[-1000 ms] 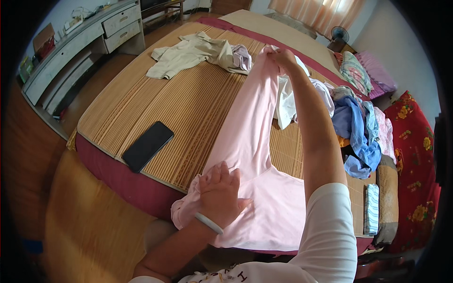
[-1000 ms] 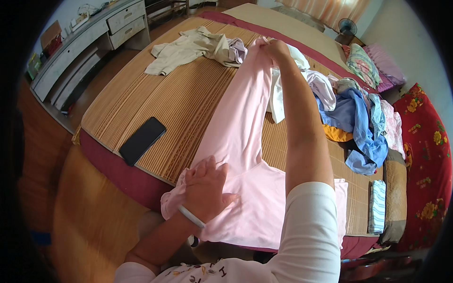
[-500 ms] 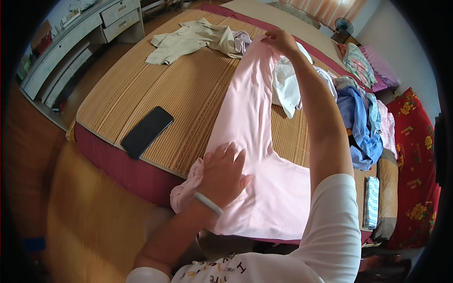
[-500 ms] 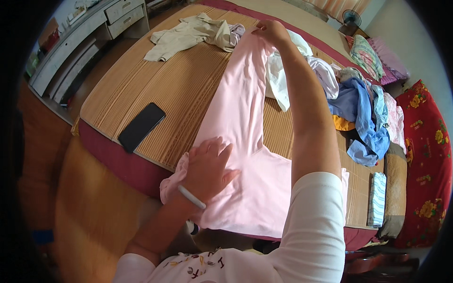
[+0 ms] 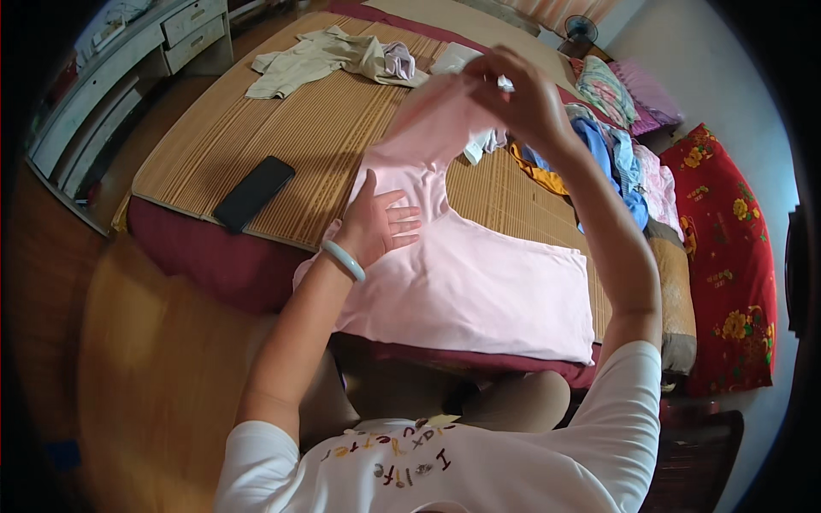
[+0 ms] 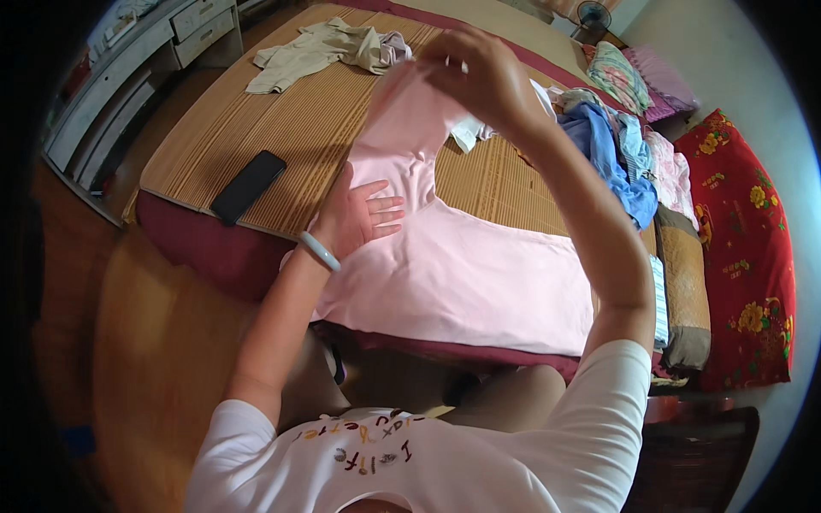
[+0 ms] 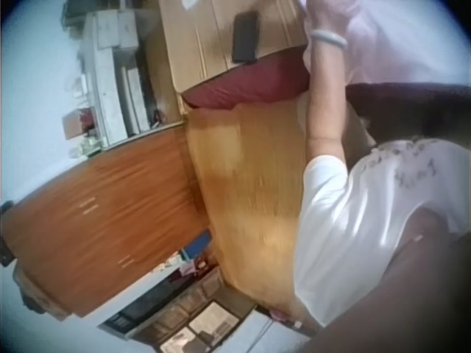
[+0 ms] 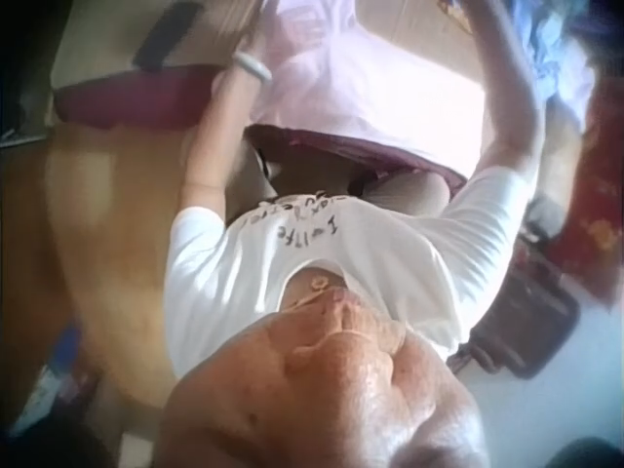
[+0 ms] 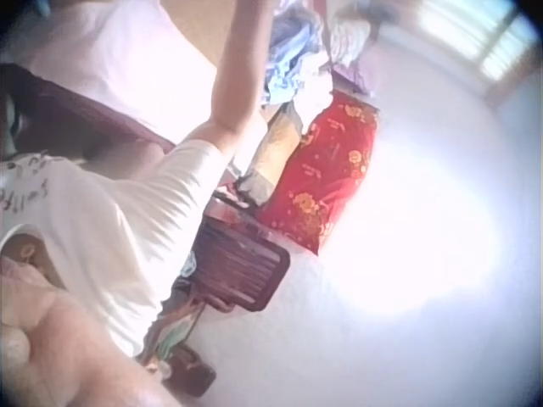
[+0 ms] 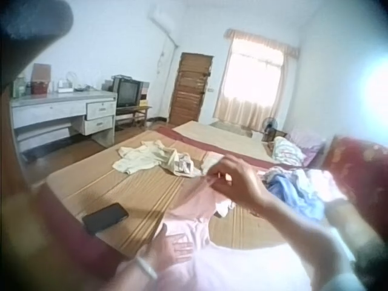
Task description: The recorder is folding several items of laundry on a bed covered with cardboard.
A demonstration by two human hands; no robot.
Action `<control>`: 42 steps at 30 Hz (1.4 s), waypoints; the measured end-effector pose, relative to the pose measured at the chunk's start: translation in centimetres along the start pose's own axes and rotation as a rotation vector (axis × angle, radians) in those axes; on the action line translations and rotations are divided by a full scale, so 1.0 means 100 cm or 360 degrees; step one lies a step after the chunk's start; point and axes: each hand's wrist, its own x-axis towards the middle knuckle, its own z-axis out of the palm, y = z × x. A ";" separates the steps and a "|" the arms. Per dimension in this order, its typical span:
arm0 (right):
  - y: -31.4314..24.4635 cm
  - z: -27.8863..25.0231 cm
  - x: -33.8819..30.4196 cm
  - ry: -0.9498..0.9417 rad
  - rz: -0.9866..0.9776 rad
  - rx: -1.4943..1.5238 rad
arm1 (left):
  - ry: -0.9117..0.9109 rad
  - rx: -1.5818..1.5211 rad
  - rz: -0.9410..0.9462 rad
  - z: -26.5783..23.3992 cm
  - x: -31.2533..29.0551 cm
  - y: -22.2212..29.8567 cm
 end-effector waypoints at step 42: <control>-0.067 -0.118 -0.302 0.0001 0.0233 -0.1259 | 0.0336 -0.0101 0.0430 -0.007 -0.024 -0.062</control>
